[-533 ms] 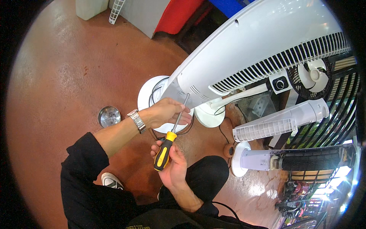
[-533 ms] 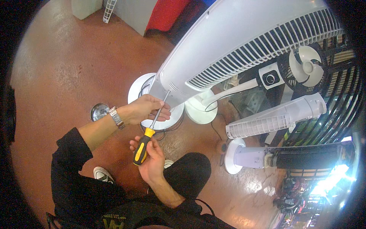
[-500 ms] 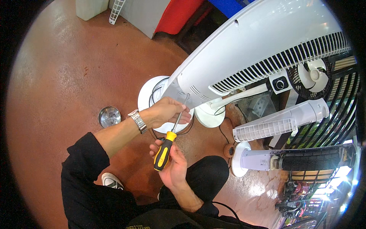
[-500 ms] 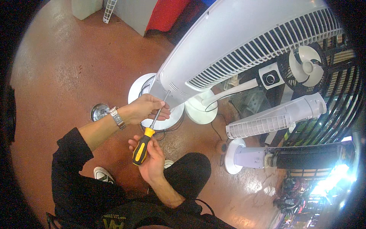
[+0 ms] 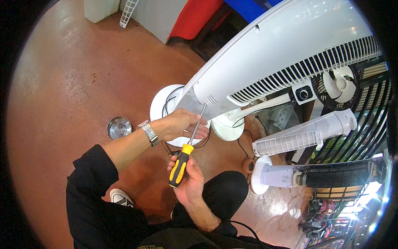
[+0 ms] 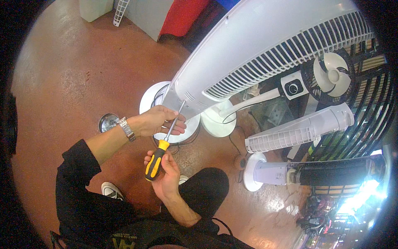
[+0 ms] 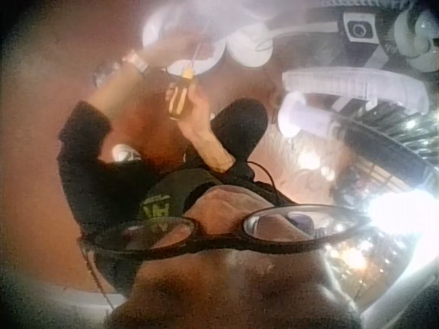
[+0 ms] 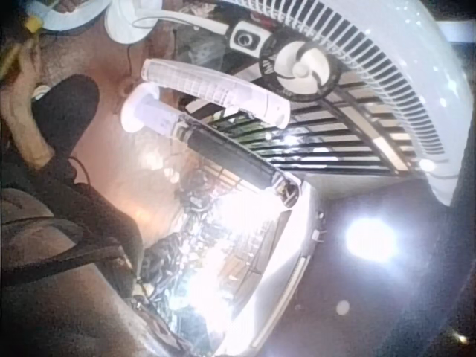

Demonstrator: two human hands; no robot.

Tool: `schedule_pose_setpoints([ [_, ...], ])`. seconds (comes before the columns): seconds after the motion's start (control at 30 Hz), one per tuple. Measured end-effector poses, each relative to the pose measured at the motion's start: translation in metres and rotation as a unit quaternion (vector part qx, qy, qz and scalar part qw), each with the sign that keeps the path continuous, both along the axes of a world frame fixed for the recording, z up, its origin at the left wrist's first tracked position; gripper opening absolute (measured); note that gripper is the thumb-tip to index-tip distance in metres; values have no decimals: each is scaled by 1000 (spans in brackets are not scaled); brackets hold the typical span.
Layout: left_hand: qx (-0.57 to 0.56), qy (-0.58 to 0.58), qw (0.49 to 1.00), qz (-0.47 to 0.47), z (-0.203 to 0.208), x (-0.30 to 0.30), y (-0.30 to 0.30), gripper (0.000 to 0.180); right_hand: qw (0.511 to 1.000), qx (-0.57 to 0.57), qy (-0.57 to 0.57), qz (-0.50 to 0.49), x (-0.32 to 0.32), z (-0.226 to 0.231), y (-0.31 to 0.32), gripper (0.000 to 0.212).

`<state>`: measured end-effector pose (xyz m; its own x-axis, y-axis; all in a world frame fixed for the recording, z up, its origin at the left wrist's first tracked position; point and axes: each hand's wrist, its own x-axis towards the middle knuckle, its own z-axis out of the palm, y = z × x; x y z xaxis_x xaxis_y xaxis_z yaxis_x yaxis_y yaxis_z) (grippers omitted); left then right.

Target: The person uses a screwdriver to tighten screws on the base of a white tower fan. After securing the base, the person attaches the front grill to the fan head.

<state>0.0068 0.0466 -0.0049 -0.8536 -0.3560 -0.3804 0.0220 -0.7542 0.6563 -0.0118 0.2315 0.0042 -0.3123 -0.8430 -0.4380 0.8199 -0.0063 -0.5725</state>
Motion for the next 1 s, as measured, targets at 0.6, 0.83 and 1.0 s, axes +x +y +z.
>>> schedule_pose_setpoints([
  [0.6, -134, -114, 984, 40, 9, -3, -1, 25, 998, 49, -26, 36, 7, 18, -7, 32],
  [0.83, -138, -106, 984, 43, 6, -4, 2, 24, 984, 111, 136, 11, 3, -8, 1, 32],
  [1.0, -65, -14, 998, 10, 0, -2, 0, 31, 999, 7, -50, 1, -2, -1, 4, 30],
])
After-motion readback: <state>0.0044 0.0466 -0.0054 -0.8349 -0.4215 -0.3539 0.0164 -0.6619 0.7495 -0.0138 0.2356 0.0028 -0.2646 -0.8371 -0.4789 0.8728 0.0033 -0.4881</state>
